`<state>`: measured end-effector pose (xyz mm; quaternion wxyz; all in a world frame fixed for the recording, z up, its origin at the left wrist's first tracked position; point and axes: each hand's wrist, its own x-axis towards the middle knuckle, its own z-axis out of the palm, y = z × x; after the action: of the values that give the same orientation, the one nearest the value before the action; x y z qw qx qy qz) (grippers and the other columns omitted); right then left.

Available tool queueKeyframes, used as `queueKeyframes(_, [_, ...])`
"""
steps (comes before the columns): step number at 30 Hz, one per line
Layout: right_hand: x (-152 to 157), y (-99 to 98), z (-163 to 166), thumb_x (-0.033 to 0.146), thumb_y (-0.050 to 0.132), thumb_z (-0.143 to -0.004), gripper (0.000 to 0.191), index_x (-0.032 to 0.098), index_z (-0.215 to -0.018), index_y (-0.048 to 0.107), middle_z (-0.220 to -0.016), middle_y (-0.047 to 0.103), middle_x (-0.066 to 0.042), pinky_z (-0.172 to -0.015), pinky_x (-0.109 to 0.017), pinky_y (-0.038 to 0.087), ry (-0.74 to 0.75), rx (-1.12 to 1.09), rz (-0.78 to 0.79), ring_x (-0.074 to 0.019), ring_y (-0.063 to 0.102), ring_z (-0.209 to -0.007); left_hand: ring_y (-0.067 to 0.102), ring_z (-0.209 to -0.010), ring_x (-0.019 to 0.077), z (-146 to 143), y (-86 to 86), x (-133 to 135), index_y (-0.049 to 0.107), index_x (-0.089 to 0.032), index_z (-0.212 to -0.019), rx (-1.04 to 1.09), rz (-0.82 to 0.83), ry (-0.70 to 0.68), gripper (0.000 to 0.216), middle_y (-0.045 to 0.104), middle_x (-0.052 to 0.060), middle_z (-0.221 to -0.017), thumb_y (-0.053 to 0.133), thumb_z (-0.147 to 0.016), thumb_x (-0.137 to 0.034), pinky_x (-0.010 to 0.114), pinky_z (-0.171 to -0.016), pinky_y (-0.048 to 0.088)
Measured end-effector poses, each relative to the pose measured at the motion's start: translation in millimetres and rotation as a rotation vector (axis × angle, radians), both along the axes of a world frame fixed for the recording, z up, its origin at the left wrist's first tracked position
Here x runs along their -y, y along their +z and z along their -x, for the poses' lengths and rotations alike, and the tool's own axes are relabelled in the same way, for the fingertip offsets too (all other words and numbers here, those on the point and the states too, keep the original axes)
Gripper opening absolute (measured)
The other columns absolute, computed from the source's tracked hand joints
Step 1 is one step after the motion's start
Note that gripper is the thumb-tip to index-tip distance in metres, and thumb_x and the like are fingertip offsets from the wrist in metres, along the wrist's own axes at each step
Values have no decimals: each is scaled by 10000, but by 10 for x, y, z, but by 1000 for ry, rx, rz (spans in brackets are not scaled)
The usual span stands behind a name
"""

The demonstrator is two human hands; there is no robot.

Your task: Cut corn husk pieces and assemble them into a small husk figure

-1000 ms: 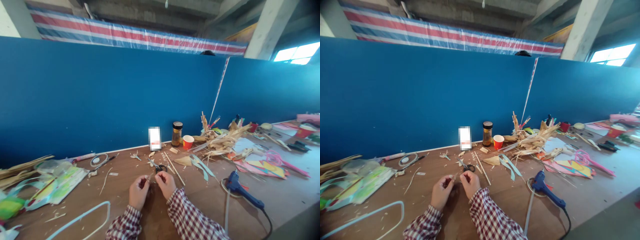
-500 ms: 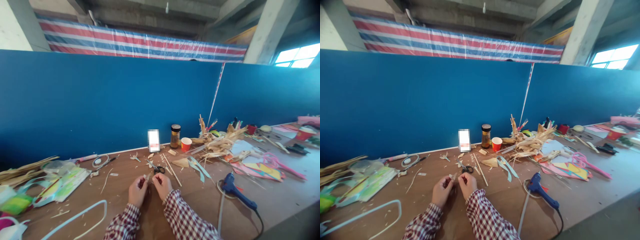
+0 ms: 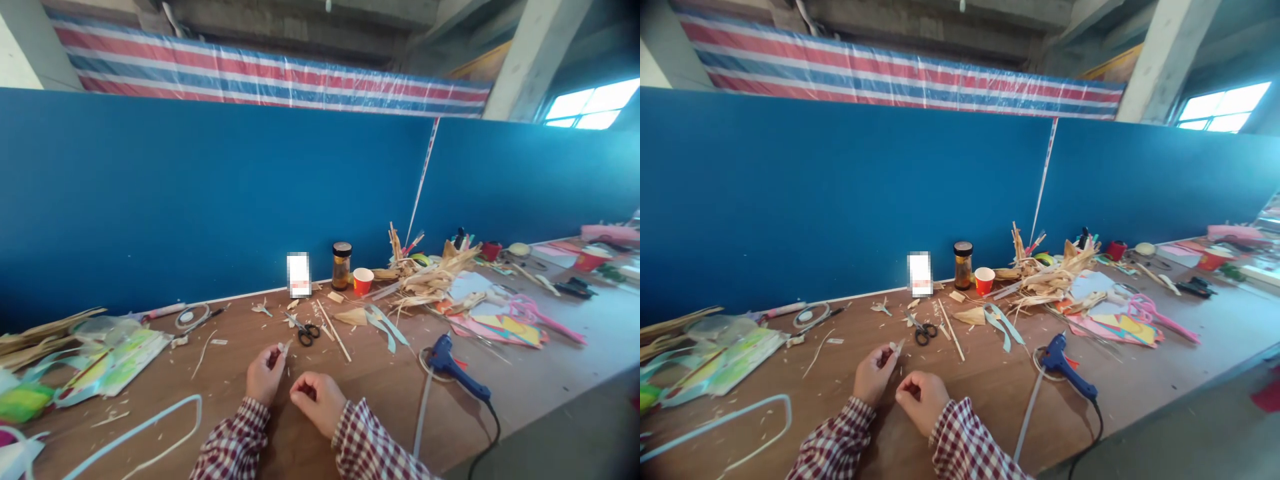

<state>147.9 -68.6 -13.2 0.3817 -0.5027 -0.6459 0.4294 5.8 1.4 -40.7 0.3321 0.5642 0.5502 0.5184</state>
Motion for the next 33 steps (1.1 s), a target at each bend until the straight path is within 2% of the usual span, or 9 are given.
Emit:
queueKeyframes(3, [108, 84, -146, 241, 531, -727, 127, 193, -795, 627, -687, 616, 8, -538, -180, 382, 74, 136, -29, -101, 527, -589, 646, -683, 195, 10, -31, -16, 634, -152, -806, -12, -6, -6, 342, 701, 55, -745, 594, -624, -438, 290, -652, 506])
queueKeyframes(9, [238, 396, -542, 314, 608, -680, 214, 228, -875, 624, -752, 643, -6, -623, -235, 376, 125, 610, -121, -158, 563, -701, 643, -690, 197, 43, -81, -41, 635, -155, -813, -67, -13, -5, 338, 700, 55, -753, 590, -635, -438, 288, -650, 499])
queueKeyframes(12, [354, 555, -661, 357, 593, -700, 272, 256, -952, 604, -811, 646, -10, -647, -239, 372, 192, 677, -112, -166, 568, -743, 639, -674, 196, 54, -92, -49, 633, -154, -816, -99, -9, -11, 334, 697, 54, -748, 586, -641, -435, 292, -656, 494])
queueKeyframes(17, [537, 730, -792, 364, 586, -707, 300, 277, -995, 589, -868, 641, -10, -700, -242, 380, 218, 606, -88, -168, 565, -795, 640, -678, 200, 54, -83, -46, 636, -158, -811, -76, -14, -21, 343, 696, 53, -739, 586, -638, -450, 284, -638, 500])
queueKeyframes(24, [882, 1093, -1054, 368, 541, -733, 283, 278, -993, 607, -849, 653, -39, -600, -219, 431, 237, 79, 184, -133, 590, -678, 641, -685, 199, 62, -101, -61, 637, -151, -815, -62, -14, -19, 349, 694, 58, -746, 589, -639, -449, 291, -667, 499])
queueKeyframes(26, [993, 1182, -1222, 422, 566, -715, 305, 266, -973, 611, -826, 644, -66, -595, -232, 443, 169, -76, 226, -138, 588, -685, 638, -690, 198, 70, -117, -69, 635, -145, -824, -60, -7, -17, 357, 693, 63, -754, 589, -640, -447, 289, -671, 495])
queueKeyframes(28, [1049, 1233, -1419, 475, 606, -668, 350, 261, -945, 608, -778, 622, -83, -486, -224, 433, 63, -228, 275, -143, 575, -622, 637, -684, 196, 77, -129, -76, 636, -141, -825, -60, -3, -9, 363, 693, 63, -751, 592, -637, -449, 285, -664, 494])
queueKeyframes(30, [1016, 1252, -1587, 488, 594, -676, 310, 254, -879, 617, -743, 594, -92, -389, -200, 382, -217, -370, 215, -124, 536, -532, 637, -685, 194, 80, -134, -80, 638, -140, -825, -54, -7, 0, 372, 694, 59, -749, 597, -632, -455, 280, -663, 493])
queueKeyframes(33, [788, 1223, -1633, 432, 566, -713, 260, 244, -889, 606, -834, 585, -107, -419, -218, 409, -707, -464, -54, -125, 541, -568, 637, -683, 190, 76, -131, -82, 640, -144, -825, -41, -11, 4, 371, 695, 54, -749, 602, -627, -456, 273, -660, 494])
